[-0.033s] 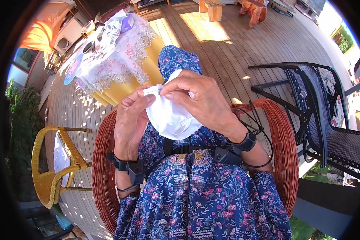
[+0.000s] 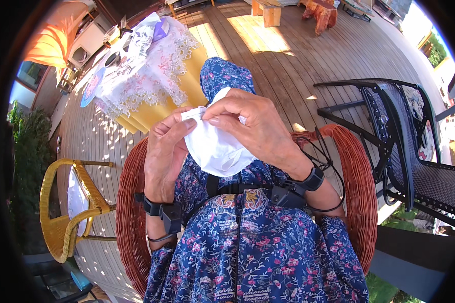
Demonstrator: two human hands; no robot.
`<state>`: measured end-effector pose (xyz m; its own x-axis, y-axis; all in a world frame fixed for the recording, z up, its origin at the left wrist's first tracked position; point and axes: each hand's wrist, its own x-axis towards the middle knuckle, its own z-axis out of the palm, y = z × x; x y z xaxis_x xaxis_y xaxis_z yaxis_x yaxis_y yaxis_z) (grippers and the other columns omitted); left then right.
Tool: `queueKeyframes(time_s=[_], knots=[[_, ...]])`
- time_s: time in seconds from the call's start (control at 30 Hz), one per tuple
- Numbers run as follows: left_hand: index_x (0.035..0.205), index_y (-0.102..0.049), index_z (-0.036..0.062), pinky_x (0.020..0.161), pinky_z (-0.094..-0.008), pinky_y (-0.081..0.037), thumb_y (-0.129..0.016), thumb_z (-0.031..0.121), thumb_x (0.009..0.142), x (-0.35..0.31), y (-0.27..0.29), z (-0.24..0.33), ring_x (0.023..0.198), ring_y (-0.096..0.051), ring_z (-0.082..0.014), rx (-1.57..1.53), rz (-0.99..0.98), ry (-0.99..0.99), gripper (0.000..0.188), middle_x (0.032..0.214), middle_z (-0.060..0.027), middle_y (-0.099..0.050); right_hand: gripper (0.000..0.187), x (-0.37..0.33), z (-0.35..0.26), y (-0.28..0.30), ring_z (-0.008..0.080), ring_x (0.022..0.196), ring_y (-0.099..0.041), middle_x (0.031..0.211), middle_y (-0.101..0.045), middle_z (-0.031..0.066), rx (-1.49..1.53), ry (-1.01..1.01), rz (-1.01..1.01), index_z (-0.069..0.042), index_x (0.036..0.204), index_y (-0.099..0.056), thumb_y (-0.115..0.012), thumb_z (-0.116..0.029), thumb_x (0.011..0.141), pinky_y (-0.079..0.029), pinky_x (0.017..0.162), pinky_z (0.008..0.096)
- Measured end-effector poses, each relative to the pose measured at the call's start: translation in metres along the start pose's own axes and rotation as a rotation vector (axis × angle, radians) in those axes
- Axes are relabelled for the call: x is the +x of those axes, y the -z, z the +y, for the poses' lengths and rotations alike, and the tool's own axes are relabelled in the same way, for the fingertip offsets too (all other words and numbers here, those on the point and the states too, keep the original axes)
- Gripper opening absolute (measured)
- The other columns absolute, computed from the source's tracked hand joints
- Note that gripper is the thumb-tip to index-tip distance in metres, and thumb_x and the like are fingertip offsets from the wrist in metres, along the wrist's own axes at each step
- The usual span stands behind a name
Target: Sewing or mending a white garment by hand with a needle and thread.
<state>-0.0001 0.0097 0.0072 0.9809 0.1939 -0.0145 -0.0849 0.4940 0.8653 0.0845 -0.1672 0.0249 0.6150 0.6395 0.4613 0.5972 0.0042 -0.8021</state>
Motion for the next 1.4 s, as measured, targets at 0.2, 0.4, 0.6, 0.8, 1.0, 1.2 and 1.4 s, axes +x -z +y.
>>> queueKeyframes(time_s=[0.2,0.4,0.6,0.8,1.0,1.2,1.4], knots=[[0.095,-0.068,-0.0047,0.076,-0.025,-0.05,-0.063,-0.001,0.084,-0.001,0.0,0.001,0.081,-0.063,-0.0114,0.004,-0.009,0.011,0.013,0.095,-0.0068,-0.067,0.012,0.0,-0.001,0.001,0.0176,0.079,-0.064,0.088,-0.065,0.0081,0.024,-0.021,-0.021,-0.004,0.095,-0.07,-0.064,-0.006,0.085,-0.05,0.07,0.0281],[0.094,-0.068,-0.0049,0.077,-0.0249,-0.05,-0.063,0.0,0.084,-0.001,0.0,0.002,0.082,-0.063,-0.0113,-0.001,-0.012,0.027,0.012,0.097,-0.0067,-0.066,0.011,-0.001,0.003,0.0,0.0158,0.08,-0.063,0.088,-0.065,0.0074,0.07,-0.023,-0.019,-0.004,0.094,-0.07,-0.064,-0.006,0.085,-0.05,0.07,0.0272],[0.091,-0.069,-0.0051,0.079,-0.0254,-0.05,-0.063,-0.002,0.084,-0.003,0.003,0.0,0.086,-0.062,-0.0116,-0.001,-0.03,0.0,0.01,0.104,-0.0062,-0.062,0.009,-0.003,0.01,-0.006,0.0101,0.079,-0.061,0.087,-0.064,0.0044,0.248,-0.088,-0.024,-0.002,0.093,-0.067,-0.066,-0.006,0.085,-0.049,0.069,0.0242],[0.09,-0.069,-0.0041,0.08,-0.0253,-0.048,-0.063,-0.003,0.083,-0.004,-0.001,-0.006,0.086,-0.06,-0.0107,0.055,-0.064,-0.05,0.009,0.105,-0.0059,-0.061,0.014,0.0,0.008,-0.014,0.0038,0.073,-0.056,0.083,-0.059,-0.0005,0.568,-0.263,-0.051,-0.002,0.09,-0.06,-0.07,-0.01,0.083,-0.046,0.062,0.022],[0.089,-0.068,-0.0032,0.073,-0.0213,-0.045,-0.065,-0.003,0.081,-0.002,-0.003,-0.009,0.082,-0.057,-0.0065,0.18,-0.004,-0.147,0.009,0.103,-0.0043,-0.06,0.014,0.008,-0.002,-0.018,0.015,0.067,-0.06,0.078,-0.058,0.0038,-0.096,0.074,0.061,-0.005,0.091,-0.057,-0.067,-0.01,0.083,-0.047,0.058,0.0282],[0.086,-0.066,-0.0023,0.068,-0.0187,-0.043,-0.065,-0.003,0.082,-0.002,-0.007,-0.01,0.075,-0.055,-0.0039,0.363,0.052,-0.237,0.004,0.097,-0.0014,-0.059,0.008,0.007,-0.007,-0.016,0.028,0.069,-0.062,0.081,-0.06,0.008,-0.324,0.176,-0.013,-0.006,0.093,-0.057,-0.06,-0.005,0.086,-0.05,0.06,0.0344],[0.089,-0.064,-0.0006,0.067,-0.0198,-0.047,-0.062,-0.001,0.085,-0.001,-0.007,-0.012,0.072,-0.059,-0.0054,0.152,0.029,-0.151,0.004,0.084,-0.0026,-0.065,0.007,0.019,-0.035,-0.005,0.0216,0.067,-0.062,0.083,-0.06,0.0091,-0.135,0.571,0.129,-0.004,0.095,-0.057,-0.055,-0.009,0.092,-0.052,0.06,0.0307]])
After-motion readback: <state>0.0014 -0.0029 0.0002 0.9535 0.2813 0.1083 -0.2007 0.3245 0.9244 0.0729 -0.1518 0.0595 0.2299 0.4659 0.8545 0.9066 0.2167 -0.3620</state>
